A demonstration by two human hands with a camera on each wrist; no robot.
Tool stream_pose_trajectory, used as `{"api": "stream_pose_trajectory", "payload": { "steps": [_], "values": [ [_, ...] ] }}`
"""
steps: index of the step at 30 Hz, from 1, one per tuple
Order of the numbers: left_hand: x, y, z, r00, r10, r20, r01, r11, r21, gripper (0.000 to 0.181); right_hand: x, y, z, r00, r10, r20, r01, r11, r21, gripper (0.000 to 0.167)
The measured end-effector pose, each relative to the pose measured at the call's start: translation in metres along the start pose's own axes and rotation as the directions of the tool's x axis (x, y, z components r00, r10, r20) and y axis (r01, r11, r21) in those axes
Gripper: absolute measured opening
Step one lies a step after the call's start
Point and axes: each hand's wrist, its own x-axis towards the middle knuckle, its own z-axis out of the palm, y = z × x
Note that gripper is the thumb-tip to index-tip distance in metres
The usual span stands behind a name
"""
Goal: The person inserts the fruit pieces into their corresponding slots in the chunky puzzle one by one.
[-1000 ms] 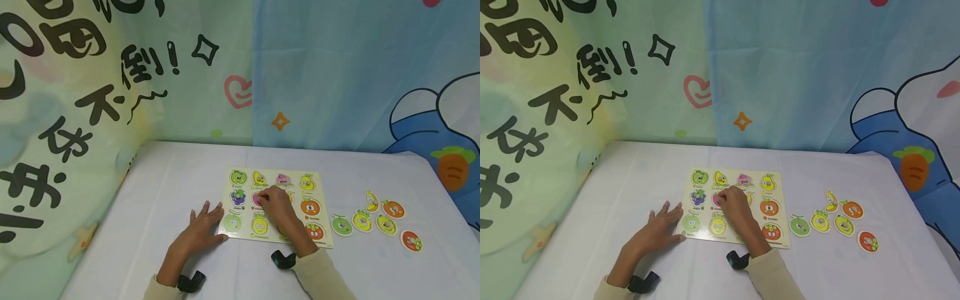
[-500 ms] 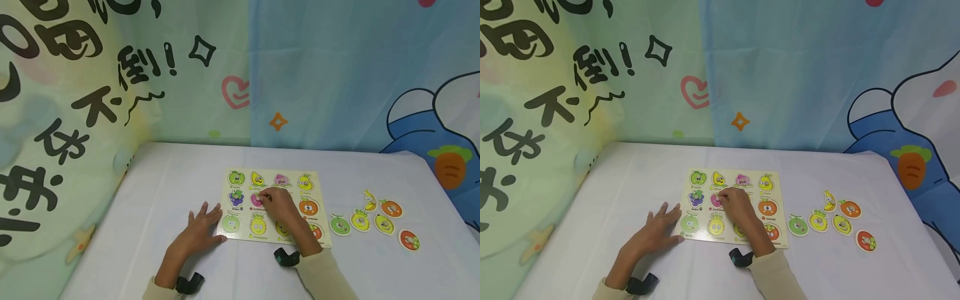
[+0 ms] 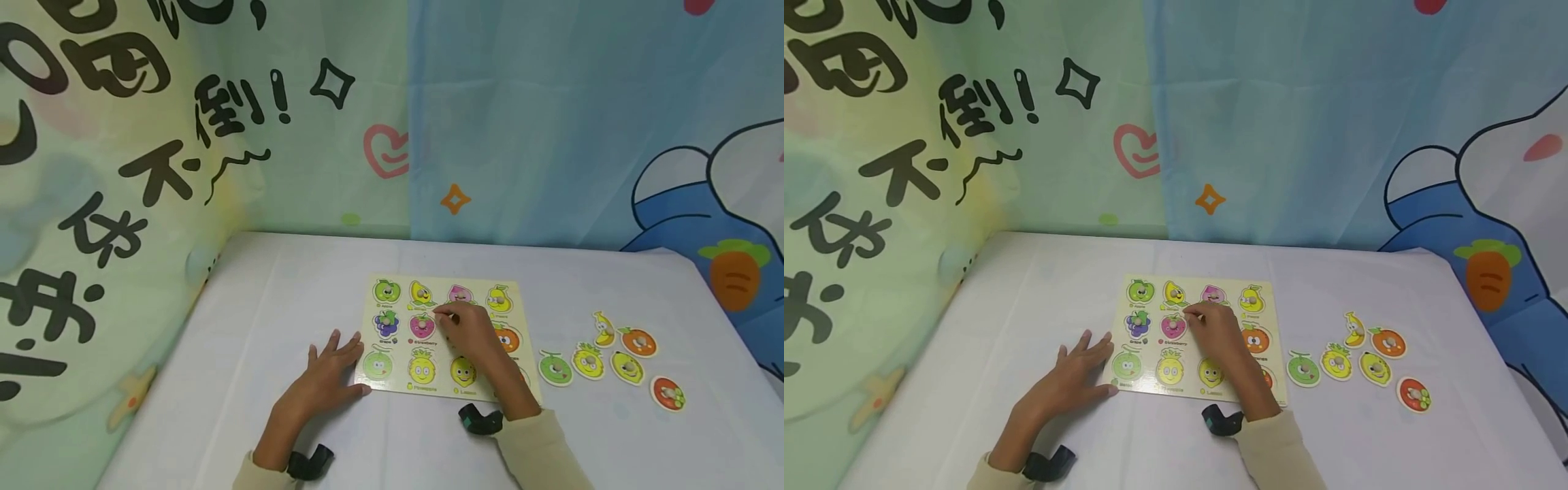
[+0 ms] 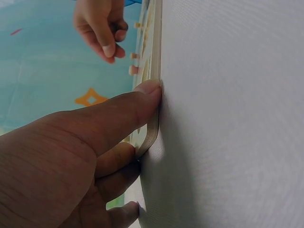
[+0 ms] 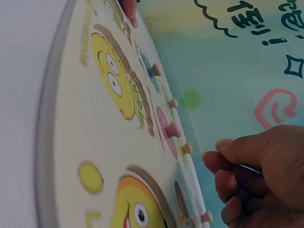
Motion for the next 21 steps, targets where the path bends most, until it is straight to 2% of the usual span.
{"api": "stream_pose_trajectory", "payload": {
  "steps": [6, 11, 16, 21],
  "values": [
    [0.000, 0.000, 0.000, 1.000, -0.008, 0.003, 0.008, 1.000, 0.004, 0.074, -0.004, 0.011, -0.013, 0.994, -0.057, -0.088, 0.061, 0.997, 0.049, 0.017],
    [0.001, -0.001, 0.002, 1.000, 0.003, 0.006, -0.003, 1.000, -0.001, 0.073, -0.008, 0.026, -0.025, 0.972, -0.106, -0.212, 0.123, 0.990, 0.067, 0.019],
    [0.001, -0.001, 0.002, 1.000, 0.007, 0.006, -0.007, 1.000, -0.002, 0.073, -0.012, 0.036, -0.044, 0.958, -0.087, -0.274, 0.112, 0.991, 0.076, 0.019],
    [0.001, 0.000, 0.001, 1.000, 0.005, -0.001, -0.005, 1.000, 0.002, 0.073, -0.016, 0.047, -0.059, 0.939, -0.081, -0.334, 0.100, 0.994, 0.038, 0.016]
  ]
}}
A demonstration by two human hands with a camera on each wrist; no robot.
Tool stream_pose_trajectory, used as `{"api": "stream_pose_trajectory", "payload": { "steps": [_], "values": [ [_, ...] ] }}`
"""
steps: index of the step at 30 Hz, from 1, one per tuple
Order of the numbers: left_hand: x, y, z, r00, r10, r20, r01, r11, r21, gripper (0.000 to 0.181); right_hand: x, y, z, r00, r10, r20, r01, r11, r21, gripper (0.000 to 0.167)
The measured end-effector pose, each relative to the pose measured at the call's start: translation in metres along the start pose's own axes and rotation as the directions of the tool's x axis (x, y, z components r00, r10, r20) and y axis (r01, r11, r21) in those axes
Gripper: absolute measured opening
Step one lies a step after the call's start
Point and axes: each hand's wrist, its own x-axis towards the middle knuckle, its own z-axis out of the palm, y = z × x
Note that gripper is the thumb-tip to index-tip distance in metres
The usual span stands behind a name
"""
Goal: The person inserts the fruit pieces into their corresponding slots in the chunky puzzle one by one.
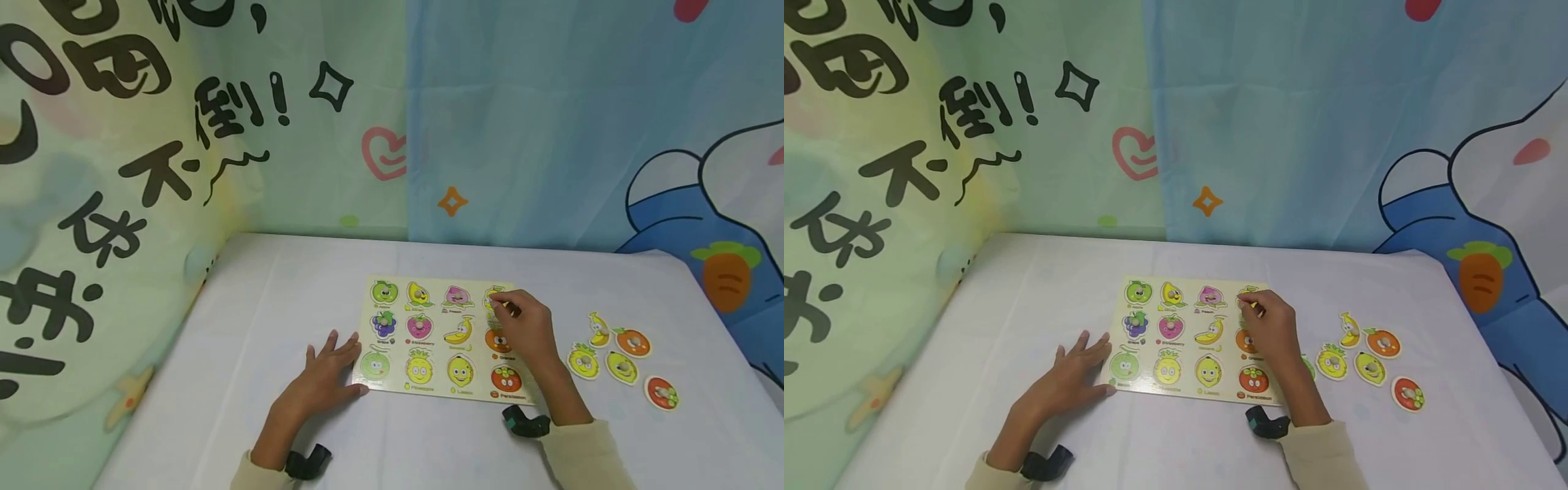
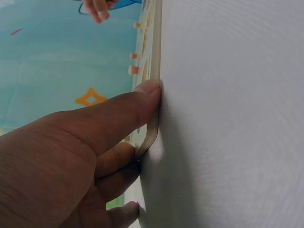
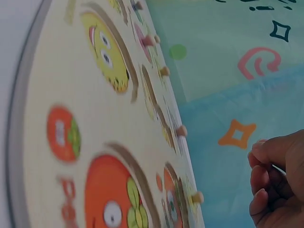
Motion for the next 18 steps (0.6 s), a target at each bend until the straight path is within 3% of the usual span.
{"api": "stream_pose_trajectory", "payload": {
  "steps": [5, 12, 18],
  "values": [
    [0.000, -0.001, 0.000, 1.000, 0.008, 0.001, -0.008, 1.000, 0.003, 0.073, -0.004, 0.011, -0.009, 0.996, 0.065, -0.063, -0.067, 0.997, -0.031, 0.016],
    [0.000, 0.000, -0.001, 1.000, 0.011, -0.003, -0.011, 1.000, -0.004, 0.073, -0.010, 0.026, -0.025, 0.994, 0.033, -0.104, -0.045, 0.993, -0.114, 0.017],
    [0.000, 0.002, -0.001, 1.000, 0.006, 0.002, -0.006, 1.000, -0.011, 0.073, -0.017, 0.043, -0.045, 0.987, 0.097, -0.129, -0.119, 0.977, -0.175, 0.018]
  ]
}}
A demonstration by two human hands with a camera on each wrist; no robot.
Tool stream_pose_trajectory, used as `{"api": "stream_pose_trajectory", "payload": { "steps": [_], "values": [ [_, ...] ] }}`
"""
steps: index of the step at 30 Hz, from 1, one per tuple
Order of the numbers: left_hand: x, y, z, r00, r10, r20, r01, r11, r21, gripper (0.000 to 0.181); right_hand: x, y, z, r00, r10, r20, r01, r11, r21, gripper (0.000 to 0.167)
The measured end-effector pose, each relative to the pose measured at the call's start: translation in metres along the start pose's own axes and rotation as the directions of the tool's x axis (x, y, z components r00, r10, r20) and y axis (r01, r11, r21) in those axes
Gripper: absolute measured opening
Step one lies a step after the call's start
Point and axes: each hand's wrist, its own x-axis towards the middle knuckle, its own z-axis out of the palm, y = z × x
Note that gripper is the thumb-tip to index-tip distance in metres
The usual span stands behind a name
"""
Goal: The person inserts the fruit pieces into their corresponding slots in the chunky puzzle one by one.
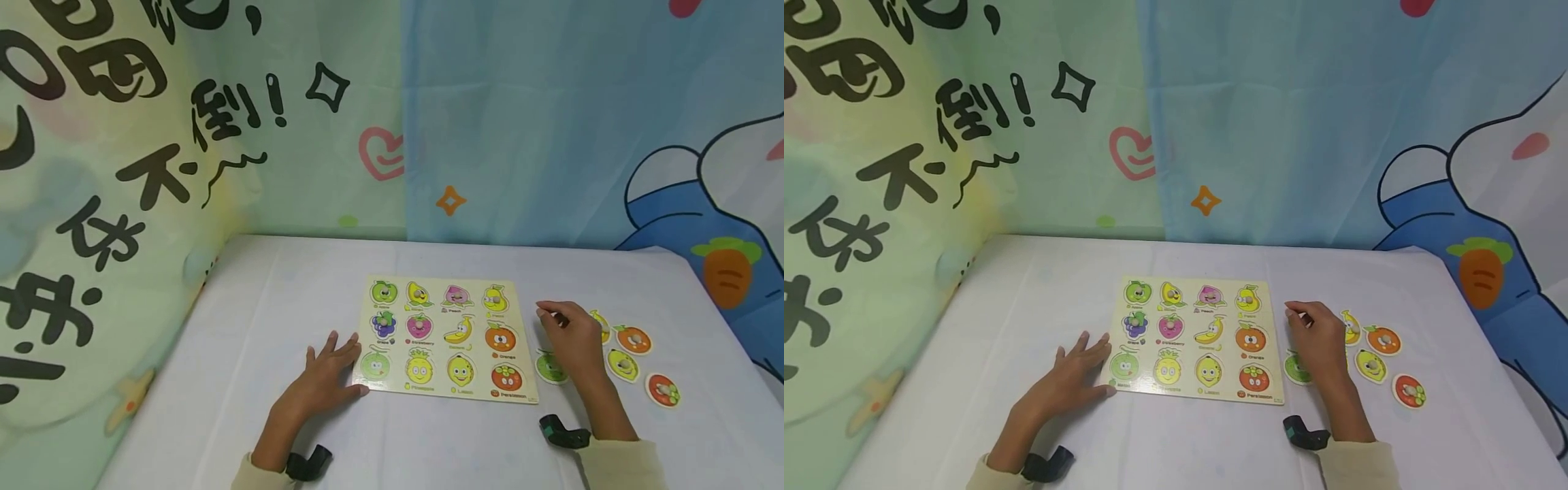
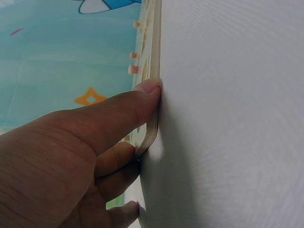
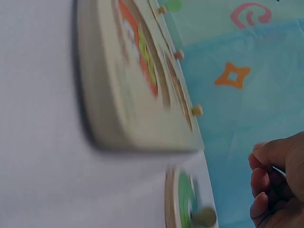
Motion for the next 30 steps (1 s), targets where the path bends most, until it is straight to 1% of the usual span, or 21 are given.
{"api": "stream_pose_trajectory", "payload": {
  "steps": [3, 5, 8, 11, 16, 22, 24, 28, 29, 30],
  "values": [
    [0.001, 0.000, 0.001, 1.000, 0.002, 0.011, -0.002, 1.000, -0.006, 0.073, 0.002, 0.013, -0.013, 0.999, 0.049, -0.005, -0.049, 0.998, -0.049, 0.019],
    [0.002, 0.001, 0.001, 1.000, 0.000, 0.019, 0.000, 1.000, -0.007, 0.073, 0.002, 0.021, -0.022, 0.995, 0.097, -0.004, -0.097, 0.992, -0.081, 0.021],
    [0.002, 0.001, 0.001, 1.000, -0.011, 0.022, 0.011, 1.000, 0.002, 0.074, 0.003, 0.033, -0.033, 0.985, 0.170, -0.008, -0.170, 0.981, -0.096, 0.023],
    [0.001, 0.000, 0.000, 1.000, -0.019, 0.017, 0.019, 1.000, 0.012, 0.074, 0.004, 0.041, -0.040, 0.971, 0.239, -0.017, -0.240, 0.965, -0.111, 0.026],
    [0.000, -0.001, 0.000, 1.000, -0.021, 0.015, 0.021, 1.000, 0.002, 0.074, 0.003, 0.053, -0.045, 0.948, 0.315, -0.032, -0.317, 0.939, -0.131, 0.029],
    [0.000, -0.001, -0.001, 1.000, -0.029, 0.011, 0.029, 1.000, 0.002, 0.074, 0.001, 0.064, -0.046, 0.926, 0.377, -0.014, -0.375, 0.916, -0.140, 0.033],
    [0.000, 0.000, -0.001, 0.999, -0.031, 0.011, 0.031, 1.000, 0.004, 0.074, 0.001, 0.067, -0.046, 0.915, 0.403, -0.002, -0.399, 0.906, -0.144, 0.035],
    [0.000, 0.001, -0.001, 0.999, -0.038, 0.012, 0.038, 0.999, 0.000, 0.074, 0.002, 0.072, -0.048, 0.886, 0.462, 0.044, -0.449, 0.877, -0.171, 0.040],
    [0.000, 0.001, -0.001, 0.999, -0.041, 0.013, 0.041, 0.999, 0.000, 0.074, 0.002, 0.073, -0.048, 0.881, 0.469, 0.056, -0.454, 0.873, -0.177, 0.041],
    [0.000, 0.002, -0.001, 0.999, -0.046, 0.015, 0.046, 0.999, -0.001, 0.074, 0.003, 0.074, -0.048, 0.882, 0.468, 0.063, -0.450, 0.873, -0.187, 0.042]
  ]
}}
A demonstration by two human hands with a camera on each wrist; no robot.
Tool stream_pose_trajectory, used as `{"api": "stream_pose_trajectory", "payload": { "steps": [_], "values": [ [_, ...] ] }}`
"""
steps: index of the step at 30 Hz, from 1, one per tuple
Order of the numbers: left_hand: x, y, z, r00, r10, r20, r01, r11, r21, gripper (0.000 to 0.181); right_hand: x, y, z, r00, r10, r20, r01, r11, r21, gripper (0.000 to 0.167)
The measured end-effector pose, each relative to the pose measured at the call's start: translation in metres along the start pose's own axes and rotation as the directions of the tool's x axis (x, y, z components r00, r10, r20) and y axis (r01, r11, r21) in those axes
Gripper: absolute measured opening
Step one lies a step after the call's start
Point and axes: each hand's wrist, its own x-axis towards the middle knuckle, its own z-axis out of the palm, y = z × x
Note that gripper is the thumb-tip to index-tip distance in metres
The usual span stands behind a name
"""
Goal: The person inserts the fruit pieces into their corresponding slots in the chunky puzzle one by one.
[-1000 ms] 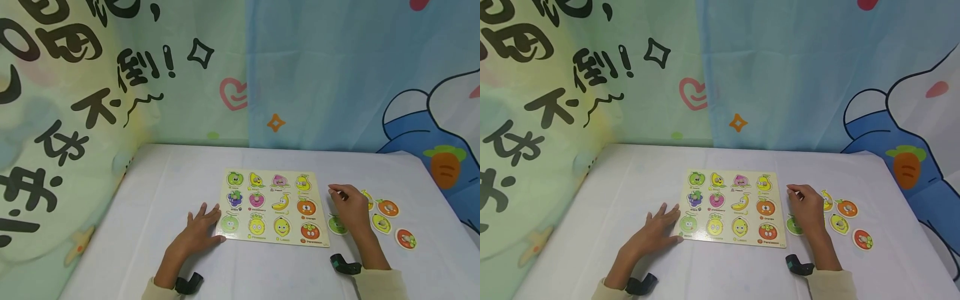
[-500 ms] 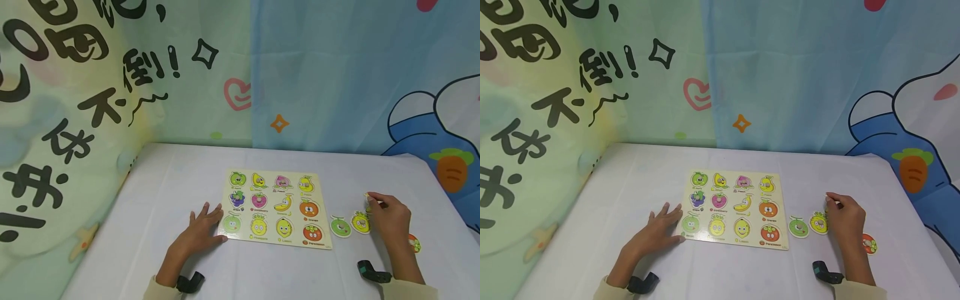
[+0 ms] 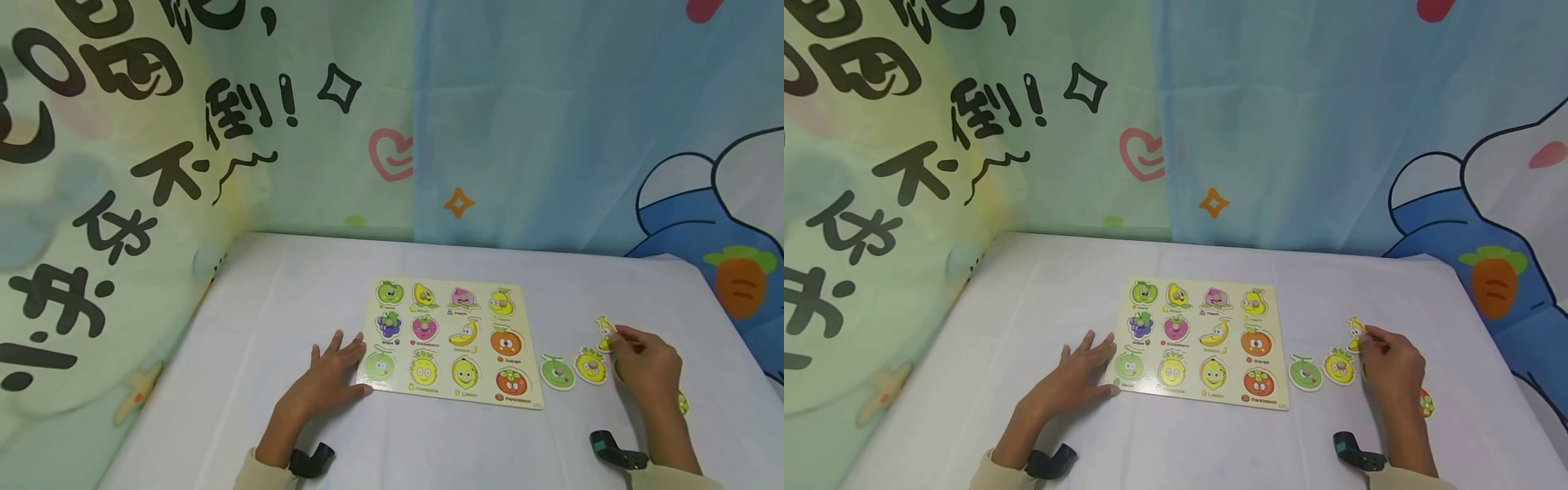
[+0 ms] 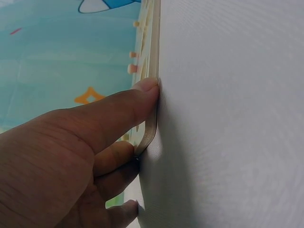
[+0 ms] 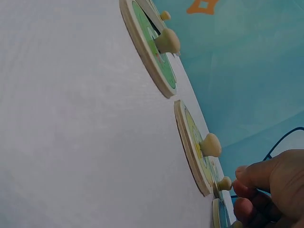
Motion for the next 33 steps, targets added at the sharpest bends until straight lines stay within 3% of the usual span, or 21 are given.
{"api": "stream_pose_trajectory", "payload": {
  "steps": [11, 26, 33],
  "values": [
    [0.0006, -0.0031, 0.0021, 1.000, 0.022, 0.002, -0.022, 1.000, -0.015, 0.074, 0.0048, 0.0039, 0.0023, 0.995, -0.015, 0.096, 0.023, 0.996, -0.081, 0.040],
    [0.0007, -0.0028, 0.0018, 1.000, 0.006, 0.010, -0.006, 1.000, 0.001, 0.074, 0.0045, -0.0056, -0.0027, 0.990, -0.046, 0.136, 0.064, 0.989, -0.132, 0.038],
    [0.0001, -0.0028, 0.0019, 1.000, 0.025, -0.013, -0.025, 1.000, 0.010, 0.074, 0.0051, -0.0055, -0.0021, 0.991, -0.022, 0.134, 0.038, 0.993, -0.116, 0.037]
  ]
}}
